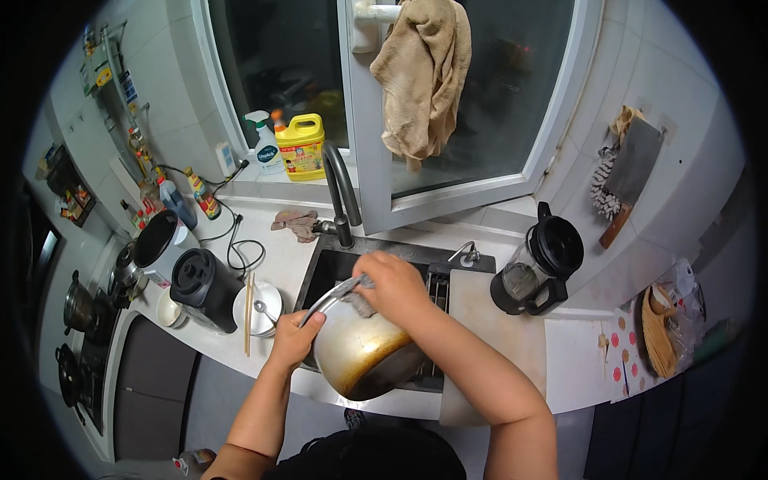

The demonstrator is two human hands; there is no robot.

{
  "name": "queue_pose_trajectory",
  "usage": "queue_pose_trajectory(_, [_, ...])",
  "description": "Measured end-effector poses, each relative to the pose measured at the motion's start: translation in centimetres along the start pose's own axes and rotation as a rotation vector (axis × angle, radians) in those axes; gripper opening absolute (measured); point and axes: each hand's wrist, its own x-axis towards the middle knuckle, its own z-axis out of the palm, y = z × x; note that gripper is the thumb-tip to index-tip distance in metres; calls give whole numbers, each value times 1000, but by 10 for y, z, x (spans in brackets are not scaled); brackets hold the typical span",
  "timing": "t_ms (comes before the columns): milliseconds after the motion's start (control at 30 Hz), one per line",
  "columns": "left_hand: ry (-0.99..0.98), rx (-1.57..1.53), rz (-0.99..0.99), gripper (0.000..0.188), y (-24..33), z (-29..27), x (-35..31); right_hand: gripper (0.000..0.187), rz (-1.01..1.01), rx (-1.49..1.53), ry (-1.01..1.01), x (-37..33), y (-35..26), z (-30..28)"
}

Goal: The person scrubs a metal pot with a steel wool pad under running water in a kitchen sink. They rotate the pot to clean the interior and exterior surfaces, then rinse it thoroughly.

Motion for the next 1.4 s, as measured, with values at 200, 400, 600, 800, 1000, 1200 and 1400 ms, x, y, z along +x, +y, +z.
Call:
queue_pose_trajectory(200, [0, -23, 24, 39, -5, 3, -4, 31, 13, -27, -45, 2, 11, 1])
queue_pose_trajectory(400, [18, -198, -4, 39, -4, -9, -13, 26, 247, 144, -75, -11, 61, -6])
queue_pose_trajectory(600, [39, -99, -41, 39, -16, -9, -14, 24, -64, 31, -68, 7, 4, 8])
queue_pose_trajectory(800, [25, -134, -25, 38, -15, -7, -16, 29, 42, 91, -113, 10, 9, 7])
queue_pose_trajectory(1000, [-15, -347, -37, 46, -37, -15, -21, 24, 313, 456, -234, -16, 80, 12])
queue_pose_trajectory(1200, [-172, -132, -141, 40, -27, -23, -10, 31, 261, 195, -307, -15, 79, 8])
queue_pose_trajectory(1400, [9, -67, -12, 41, -7, -2, 15, 26, 190, 230, -124, 0, 71, 18])
